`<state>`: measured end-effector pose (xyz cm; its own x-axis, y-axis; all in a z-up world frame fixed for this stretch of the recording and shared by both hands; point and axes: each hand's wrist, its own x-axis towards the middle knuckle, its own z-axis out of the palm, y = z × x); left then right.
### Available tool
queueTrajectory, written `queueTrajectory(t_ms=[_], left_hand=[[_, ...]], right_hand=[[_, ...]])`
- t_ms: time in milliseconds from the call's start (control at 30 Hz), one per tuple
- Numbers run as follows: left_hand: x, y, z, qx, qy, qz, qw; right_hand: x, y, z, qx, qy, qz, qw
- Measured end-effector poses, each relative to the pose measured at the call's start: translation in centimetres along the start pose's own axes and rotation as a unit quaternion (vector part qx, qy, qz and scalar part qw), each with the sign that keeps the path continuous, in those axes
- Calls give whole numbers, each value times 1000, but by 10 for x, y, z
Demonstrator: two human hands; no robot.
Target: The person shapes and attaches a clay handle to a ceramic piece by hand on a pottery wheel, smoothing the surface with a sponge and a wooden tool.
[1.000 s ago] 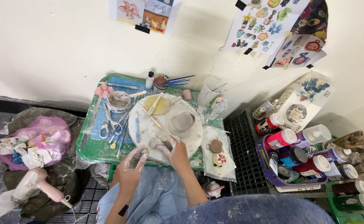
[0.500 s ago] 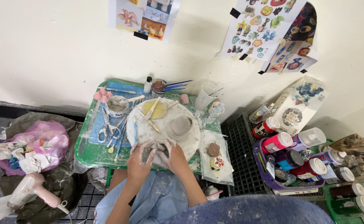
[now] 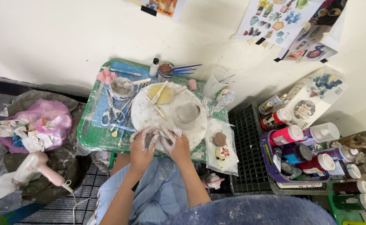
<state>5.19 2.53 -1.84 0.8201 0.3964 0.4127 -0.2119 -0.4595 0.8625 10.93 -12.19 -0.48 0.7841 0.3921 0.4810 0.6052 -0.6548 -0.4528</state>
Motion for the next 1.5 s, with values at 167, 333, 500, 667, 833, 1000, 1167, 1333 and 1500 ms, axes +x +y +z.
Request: queueTrajectory(t_ms=[167, 333, 500, 667, 833, 1000, 1167, 1333, 1500], left_hand=[[3, 1, -3, 24, -15, 26, 999], [4, 6, -4, -17, 9, -13, 1000], [-3, 10, -10, -17, 98, 8, 995], [-1, 25, 1, -73, 39, 58, 995], [5, 36, 22, 43, 8, 211, 977], [6, 19, 22, 110, -10, 232, 966], [14, -3, -2, 173, -61, 122, 975], [27, -5, 0, 214, -114, 118, 963], [47, -14, -5, 157, -56, 64, 984]], right_hand=[[-1, 14, 0, 85, 0, 47, 995], [-15, 42, -5, 439, 53, 143, 886], [-31, 40, -17, 458, 72, 266, 845], [-28, 14, -26, 658, 19, 324, 679], [-26, 3, -22, 701, -4, 315, 640], [-36, 20, -17, 660, 23, 311, 683], [-36, 39, -16, 602, 87, 276, 745], [-36, 49, -9, 692, 162, 282, 644], [-36, 55, -4, 539, 150, 358, 748]])
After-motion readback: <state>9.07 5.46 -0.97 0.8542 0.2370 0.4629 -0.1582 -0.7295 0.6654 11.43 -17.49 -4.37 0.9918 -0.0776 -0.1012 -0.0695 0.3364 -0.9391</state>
